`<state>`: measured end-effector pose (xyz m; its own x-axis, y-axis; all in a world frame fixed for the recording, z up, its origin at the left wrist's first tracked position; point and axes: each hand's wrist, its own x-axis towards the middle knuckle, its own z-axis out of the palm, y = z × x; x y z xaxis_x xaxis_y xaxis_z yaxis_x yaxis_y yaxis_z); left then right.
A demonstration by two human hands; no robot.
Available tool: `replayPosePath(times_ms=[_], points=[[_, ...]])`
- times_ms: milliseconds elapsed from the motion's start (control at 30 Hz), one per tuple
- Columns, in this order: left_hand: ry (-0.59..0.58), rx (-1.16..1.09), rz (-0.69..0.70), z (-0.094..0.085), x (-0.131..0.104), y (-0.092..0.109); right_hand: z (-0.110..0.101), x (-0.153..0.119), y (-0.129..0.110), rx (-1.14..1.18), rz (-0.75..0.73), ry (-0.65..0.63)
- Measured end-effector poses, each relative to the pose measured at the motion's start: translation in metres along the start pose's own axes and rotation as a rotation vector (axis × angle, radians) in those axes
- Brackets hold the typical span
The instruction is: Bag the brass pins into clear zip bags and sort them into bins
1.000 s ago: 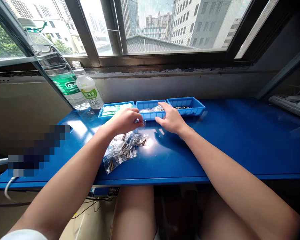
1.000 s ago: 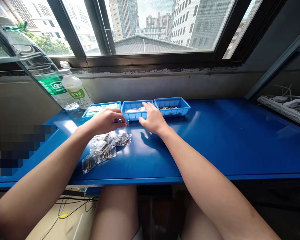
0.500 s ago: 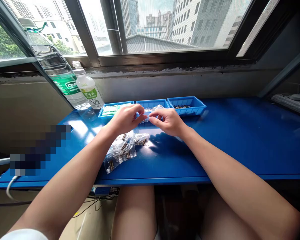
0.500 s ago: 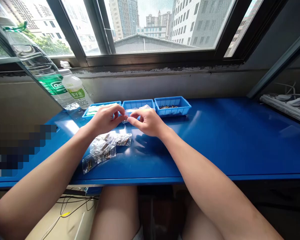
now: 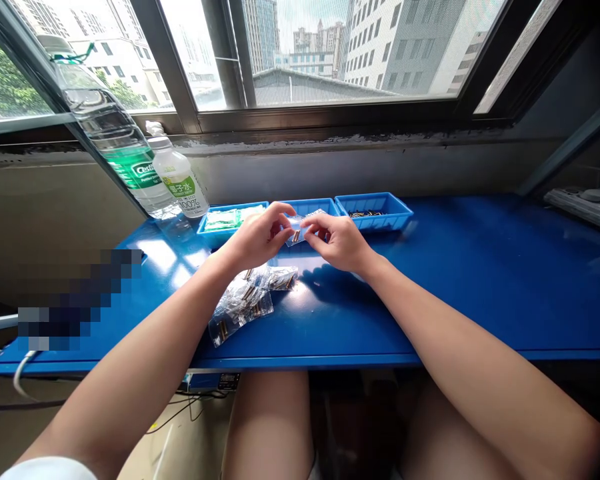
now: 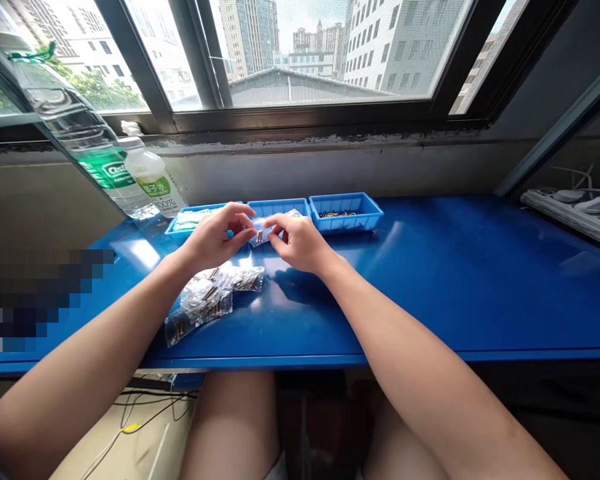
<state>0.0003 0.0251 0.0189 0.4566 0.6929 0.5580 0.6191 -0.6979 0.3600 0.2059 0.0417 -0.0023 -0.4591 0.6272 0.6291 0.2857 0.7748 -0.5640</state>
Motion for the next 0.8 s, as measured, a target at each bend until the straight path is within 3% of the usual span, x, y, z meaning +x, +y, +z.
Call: replayPosePath(times_ms=[133,233,367,600,700,800], points=[[0.094,-0.150,-0.091,0.008,-0.001,-0.004,0.001,-0.002,-0.005,0.133,0.016,0.019],[0.110,-0.178,-0.120,0.009,0.000,-0.003,0.001,-0.002,-0.007,0.090,-0.023,-0.010],[0.110,-0.050,-0.130,0.002,0.001,0.004,0.000,-0.002,-0.006,0.037,-0.023,-0.002],[0.332,0.237,-0.222,-0.006,0.005,0.006,0.002,0.000,-0.001,-0.098,0.159,0.002],[0.252,0.293,-0.228,-0.009,0.005,0.005,0.003,0.001,0.003,-0.160,0.254,-0.050],[-0.023,0.334,-0.193,-0.013,0.005,0.008,0.004,0.001,0.005,-0.207,0.292,-0.081]])
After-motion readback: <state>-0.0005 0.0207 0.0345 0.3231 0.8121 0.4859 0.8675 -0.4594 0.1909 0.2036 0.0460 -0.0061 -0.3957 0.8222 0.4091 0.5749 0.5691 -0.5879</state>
